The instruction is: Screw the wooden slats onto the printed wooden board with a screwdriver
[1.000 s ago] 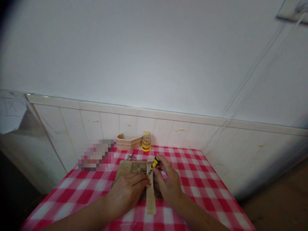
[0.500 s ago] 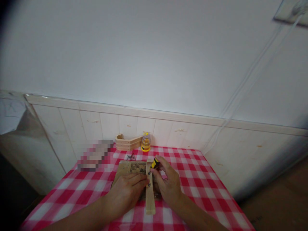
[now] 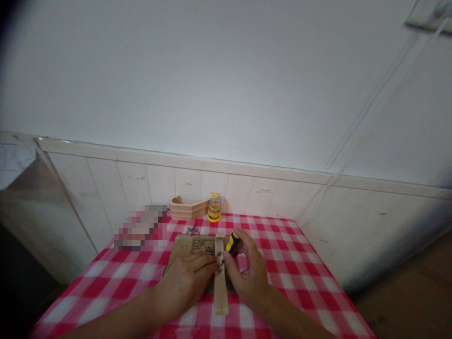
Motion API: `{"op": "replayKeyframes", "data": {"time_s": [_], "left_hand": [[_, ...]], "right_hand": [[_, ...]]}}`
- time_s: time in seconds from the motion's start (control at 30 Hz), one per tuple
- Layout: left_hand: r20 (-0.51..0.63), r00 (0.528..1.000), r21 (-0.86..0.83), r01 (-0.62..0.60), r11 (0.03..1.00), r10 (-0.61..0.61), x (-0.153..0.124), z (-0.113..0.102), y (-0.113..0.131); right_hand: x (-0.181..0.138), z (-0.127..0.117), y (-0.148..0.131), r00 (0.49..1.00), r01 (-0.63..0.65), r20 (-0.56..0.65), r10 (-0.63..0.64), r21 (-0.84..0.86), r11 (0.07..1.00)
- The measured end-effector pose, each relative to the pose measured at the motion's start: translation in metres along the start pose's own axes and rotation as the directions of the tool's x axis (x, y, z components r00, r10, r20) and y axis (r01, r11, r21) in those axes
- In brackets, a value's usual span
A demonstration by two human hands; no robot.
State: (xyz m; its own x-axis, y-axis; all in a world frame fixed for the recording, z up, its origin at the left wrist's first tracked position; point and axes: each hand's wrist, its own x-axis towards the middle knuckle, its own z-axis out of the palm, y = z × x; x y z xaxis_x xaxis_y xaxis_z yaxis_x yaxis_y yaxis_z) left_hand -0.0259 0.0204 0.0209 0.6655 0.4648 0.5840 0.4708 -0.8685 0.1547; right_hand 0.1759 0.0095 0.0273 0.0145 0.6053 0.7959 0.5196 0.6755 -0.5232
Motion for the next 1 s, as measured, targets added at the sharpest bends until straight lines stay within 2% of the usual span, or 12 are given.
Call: {"op": "replayKeyframes", "data": {"time_s": [0.37, 0.5, 0.67, 0.8, 1.0], "left_hand": [[-0.05, 0.999, 0.03, -0.014, 0.999, 0.015, 0.0013, 0.0, 0.0007], [-0.029, 1.0, 0.019, -0.009, 1.0, 0.01, 0.0012, -0.0002, 0.0012], [0.008, 1.0, 0.023, 0.005, 1.0, -0.005, 0.0008, -0.0003, 0.0011], [0.009, 1.0, 0.022, 0.006, 1.0, -0.006, 0.0009, 0.0003, 0.0009], [0.012, 1.0, 0.008, 0.008, 1.0, -0.008, 0.0008, -0.0011, 0.0016]], "right_hand": [[-0.0039, -0.0014, -0.003, 0.998, 0.056, 0.028, -0.056, 0.003, 0.998], [-0.0041, -0.0021, -0.0036, 0.997, 0.062, 0.046, -0.062, -0.004, 0.998], [-0.0066, -0.0059, -0.0034, 0.986, 0.13, 0.106, -0.128, -0.011, 0.991], [-0.0088, -0.0082, -0.0042, 0.977, 0.103, 0.183, -0.106, 0.028, 0.994], [-0.0085, -0.0086, -0.0046, 0.976, 0.114, 0.187, -0.117, 0.024, 0.993]]}}
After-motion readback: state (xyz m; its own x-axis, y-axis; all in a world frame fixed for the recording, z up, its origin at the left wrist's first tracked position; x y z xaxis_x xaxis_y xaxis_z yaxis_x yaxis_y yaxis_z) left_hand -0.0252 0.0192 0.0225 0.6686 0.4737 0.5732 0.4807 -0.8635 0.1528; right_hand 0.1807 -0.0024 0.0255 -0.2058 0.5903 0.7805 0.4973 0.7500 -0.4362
